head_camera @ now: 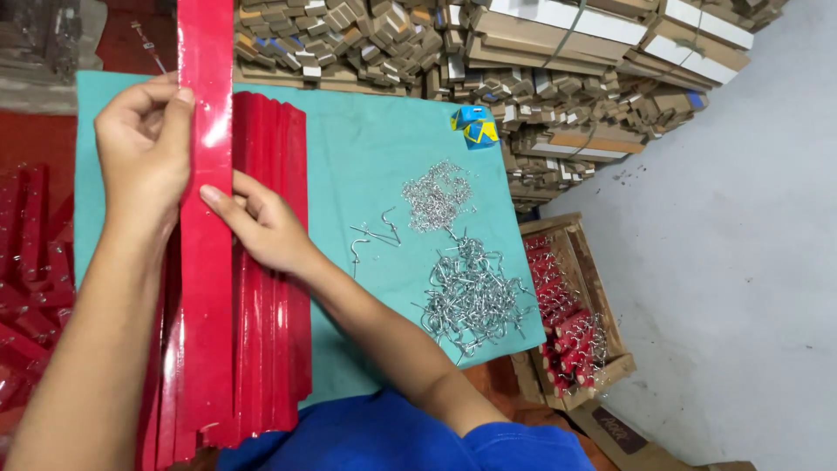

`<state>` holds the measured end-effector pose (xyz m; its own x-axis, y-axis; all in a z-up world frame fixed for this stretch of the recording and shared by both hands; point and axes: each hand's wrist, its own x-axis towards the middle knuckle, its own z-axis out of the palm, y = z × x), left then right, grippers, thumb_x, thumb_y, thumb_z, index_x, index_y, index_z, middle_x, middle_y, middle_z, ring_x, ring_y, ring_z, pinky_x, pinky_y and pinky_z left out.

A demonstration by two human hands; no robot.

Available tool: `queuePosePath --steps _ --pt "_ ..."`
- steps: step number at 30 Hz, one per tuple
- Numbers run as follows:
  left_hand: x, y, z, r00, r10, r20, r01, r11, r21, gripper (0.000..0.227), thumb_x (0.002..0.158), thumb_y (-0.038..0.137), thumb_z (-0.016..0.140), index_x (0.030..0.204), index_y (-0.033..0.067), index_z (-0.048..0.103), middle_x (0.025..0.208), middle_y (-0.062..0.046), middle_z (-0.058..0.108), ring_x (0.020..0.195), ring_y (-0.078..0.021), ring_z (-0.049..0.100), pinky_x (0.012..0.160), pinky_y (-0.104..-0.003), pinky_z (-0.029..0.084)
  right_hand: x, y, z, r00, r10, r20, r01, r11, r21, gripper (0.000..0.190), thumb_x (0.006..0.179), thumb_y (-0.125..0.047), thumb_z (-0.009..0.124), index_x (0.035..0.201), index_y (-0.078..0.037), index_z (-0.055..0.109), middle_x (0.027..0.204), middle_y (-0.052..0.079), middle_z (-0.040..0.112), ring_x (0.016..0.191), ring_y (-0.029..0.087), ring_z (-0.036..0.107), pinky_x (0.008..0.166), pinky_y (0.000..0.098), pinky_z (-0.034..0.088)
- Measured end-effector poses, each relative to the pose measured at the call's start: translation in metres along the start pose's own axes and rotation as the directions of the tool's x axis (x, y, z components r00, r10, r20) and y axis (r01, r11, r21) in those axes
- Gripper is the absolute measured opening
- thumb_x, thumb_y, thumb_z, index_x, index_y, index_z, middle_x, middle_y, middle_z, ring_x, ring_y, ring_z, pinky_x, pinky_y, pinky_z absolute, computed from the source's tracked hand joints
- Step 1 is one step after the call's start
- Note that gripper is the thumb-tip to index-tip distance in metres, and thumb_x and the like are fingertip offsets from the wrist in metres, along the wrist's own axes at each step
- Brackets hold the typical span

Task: Attaching metal clips to red metal bars and storing them in a crate

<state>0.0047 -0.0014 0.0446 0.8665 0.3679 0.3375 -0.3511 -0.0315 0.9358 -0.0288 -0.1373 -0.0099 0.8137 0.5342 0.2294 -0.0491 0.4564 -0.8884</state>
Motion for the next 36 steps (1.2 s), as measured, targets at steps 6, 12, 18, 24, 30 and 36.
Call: queuePosePath --steps 6,12,18,24,30,36 --pt "0.009 -0.018 -0.031 0.957 0.105 0.271 -0.211 0.894 0.395 0.029 0.119 0.012 0.044 0.129 -0.0032 0.067 0.134 -0.021 0.062 0.131 -0.0335 0.052 0.110 -0.043 0.039 0.006 -0.043 -0.027 0.977 -0.049 -0.208 -0.017 0.953 -0.304 0.015 0.106 -0.033 0.055 0.098 -0.022 0.061 0.066 -0.013 0.039 0.056 -0.001 0.032 0.049 0.0208 0.024" --pt "-0.002 0.021 -0.024 0.750 -0.661 0.003 0.417 0.477 0.774 0.069 0.104 0.049 0.039 0.160 0.0144 0.021 0.163 -0.023 0.012 0.150 -0.0442 0.007 0.116 -0.072 0.019 -0.018 -0.088 -0.085 0.907 0.057 -0.417 -0.410 0.345 -0.844 0.036 0.096 -0.045 0.049 0.097 -0.012 0.062 0.084 0.009 0.074 0.071 0.025 0.069 0.067 0.0388 0.046" --pt "-0.006 0.036 -0.016 0.674 -0.738 0.012 0.505 0.473 0.722 0.073 0.105 0.049 0.038 0.164 0.0227 0.005 0.167 -0.017 0.005 0.155 -0.0394 0.015 0.123 -0.058 0.019 -0.045 -0.016 -0.103 0.769 0.185 -0.612 -0.621 -0.009 -0.783 0.039 0.098 -0.043 0.043 0.107 -0.006 0.053 0.099 0.027 0.070 0.090 0.053 0.065 0.068 0.0616 0.050" --pt "-0.007 0.028 -0.019 0.681 -0.732 0.025 0.502 0.490 0.713 0.076 0.104 0.048 0.043 0.165 0.0235 0.005 0.166 -0.015 0.002 0.153 -0.0412 0.023 0.123 -0.054 0.023 -0.058 -0.035 -0.128 0.756 0.108 -0.645 -0.616 -0.214 -0.758 0.036 0.094 -0.037 0.045 0.109 -0.006 0.056 0.103 0.025 0.070 0.094 0.051 0.067 0.073 0.0625 0.052" --pt "-0.008 0.012 -0.022 0.728 -0.685 0.022 0.422 0.474 0.773 0.083 0.100 0.049 0.047 0.165 0.0199 0.004 0.165 -0.018 -0.001 0.156 -0.0395 0.008 0.127 -0.052 0.013 -0.072 -0.047 -0.151 0.750 0.057 -0.658 -0.631 -0.235 -0.739 0.034 0.095 -0.038 0.047 0.106 -0.007 0.058 0.095 0.019 0.071 0.087 0.045 0.068 0.064 0.0580 0.052" --pt "-0.011 0.018 -0.027 0.731 -0.682 0.019 0.418 0.471 0.777 0.086 0.098 0.052 0.048 0.166 0.0204 0.005 0.165 -0.014 -0.006 0.152 -0.0472 0.021 0.124 -0.051 0.021 -0.076 -0.055 -0.144 0.763 0.064 -0.643 -0.618 -0.220 -0.755 0.049 0.097 -0.059 0.047 0.102 -0.010 0.056 0.096 0.018 0.071 0.090 0.046 0.067 0.065 0.0572 0.051"
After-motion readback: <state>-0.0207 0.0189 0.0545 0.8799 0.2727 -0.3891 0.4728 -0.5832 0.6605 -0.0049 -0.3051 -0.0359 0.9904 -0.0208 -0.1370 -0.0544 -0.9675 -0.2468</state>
